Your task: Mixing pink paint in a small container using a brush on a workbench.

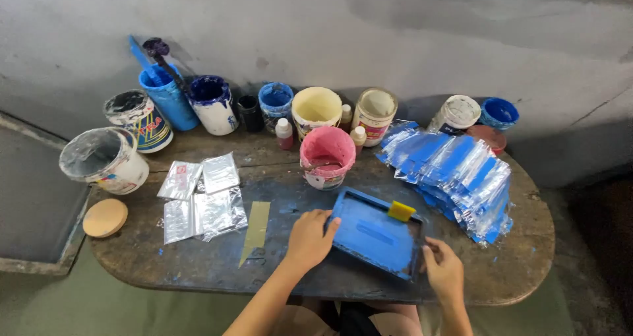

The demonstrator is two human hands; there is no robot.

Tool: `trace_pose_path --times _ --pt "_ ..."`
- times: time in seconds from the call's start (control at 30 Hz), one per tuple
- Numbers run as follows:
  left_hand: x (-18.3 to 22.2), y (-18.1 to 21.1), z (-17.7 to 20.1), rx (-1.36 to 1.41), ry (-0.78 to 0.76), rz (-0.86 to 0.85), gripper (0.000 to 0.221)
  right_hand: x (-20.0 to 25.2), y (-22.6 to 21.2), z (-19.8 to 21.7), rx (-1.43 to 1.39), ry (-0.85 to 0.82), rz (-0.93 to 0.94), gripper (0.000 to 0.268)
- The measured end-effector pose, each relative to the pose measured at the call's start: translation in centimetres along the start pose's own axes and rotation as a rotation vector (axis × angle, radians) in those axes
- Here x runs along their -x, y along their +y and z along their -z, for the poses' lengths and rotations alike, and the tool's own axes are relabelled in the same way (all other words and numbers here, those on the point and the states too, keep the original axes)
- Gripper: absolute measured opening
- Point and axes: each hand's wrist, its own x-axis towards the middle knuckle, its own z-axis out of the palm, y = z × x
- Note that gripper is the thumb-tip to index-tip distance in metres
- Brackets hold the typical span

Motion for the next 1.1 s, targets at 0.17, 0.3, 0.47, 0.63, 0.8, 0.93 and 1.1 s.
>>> trace_pose_path --times 0.17,0.3,0.47,0.63,0.8,0.93,1.1 --pt "-3.8 3.6 -2.4 0.023 -0.162 -0.077 0.062 2.9 2.6 3.2 -0.244 0.112 -0.146 0.026" --pt "-7.4 5.8 -5.1 0.063 -0.317 -0.166 0.067 4.3 1.7 5.2 -0.237 0.201 -0.289 0.030" --pt "-10.4 8.3 -5.5 0.097 -0.403 -0.136 0.058 4.8 3.2 5.9 -0.386 0.267 -0.291 0.030" --pt "-12.3 9.5 -5.7 0.135 -0.492 -0.085 0.079 5.6 3.0 6.3 -0.491 0.287 -0.318 0.030" --pt "-13.0 8.7 -8.0 0.175 -0.492 -0.171 0.061 6.8 1.6 6.9 -0.497 0.307 -0.415 0.030" --pt "-11.4 9.7 -6.2 0.192 -0.535 -0.074 0.075 7.4 1.3 6.8 -0.506 0.300 -0.453 0.029" --pt "-10.4 7.6 -7.3 0.191 -0.434 -0.141 0.049 7.2 1.5 6.5 -0.460 0.276 -0.436 0.027"
